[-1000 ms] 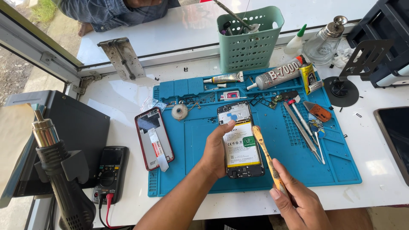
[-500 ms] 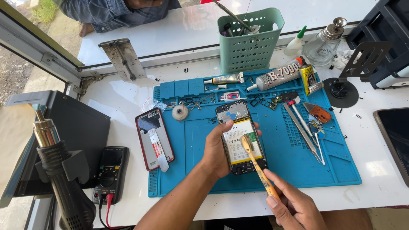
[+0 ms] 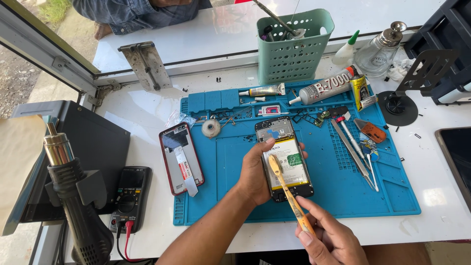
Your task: Cleaning the internal components of a disassembled smartphone using a toothbrush
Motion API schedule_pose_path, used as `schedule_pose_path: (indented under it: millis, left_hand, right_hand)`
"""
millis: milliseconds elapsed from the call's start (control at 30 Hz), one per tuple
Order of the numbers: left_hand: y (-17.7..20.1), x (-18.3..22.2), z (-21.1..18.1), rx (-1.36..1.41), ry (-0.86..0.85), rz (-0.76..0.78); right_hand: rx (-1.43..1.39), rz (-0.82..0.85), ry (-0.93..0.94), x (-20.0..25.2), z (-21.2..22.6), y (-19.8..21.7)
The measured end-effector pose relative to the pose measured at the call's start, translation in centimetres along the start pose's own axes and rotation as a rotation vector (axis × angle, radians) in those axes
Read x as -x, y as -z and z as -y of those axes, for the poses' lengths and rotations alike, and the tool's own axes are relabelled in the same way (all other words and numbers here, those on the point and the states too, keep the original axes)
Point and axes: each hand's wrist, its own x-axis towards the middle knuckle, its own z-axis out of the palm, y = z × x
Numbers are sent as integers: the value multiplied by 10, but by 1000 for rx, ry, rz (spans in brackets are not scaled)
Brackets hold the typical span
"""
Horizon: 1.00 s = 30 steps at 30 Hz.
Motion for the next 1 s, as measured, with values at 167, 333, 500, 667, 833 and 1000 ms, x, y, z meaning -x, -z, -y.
schedule_pose_path:
  millis: [167,333,500,667,833,1000]
  left_hand:
    - [7,-4,2,49,31,59]
    - [18,-13,7,88,-16,134]
    - [7,-7,4,36,-72,62]
    - [18,-11,7,46,-26,151]
    - [21,-17,14,184,-22,178]
    - [19,-16,10,191,11,177]
  right_hand:
    - [54,90,4,8,11,-14]
    - [-79,272,-29,16,23,-32]
    - [-224,599,-32,9,36,-56]
    - [-159,681,-146,8,82,-103]
    - [-214,691,154,-28,84,-153]
    - [-16,551,125,-48,124,-195]
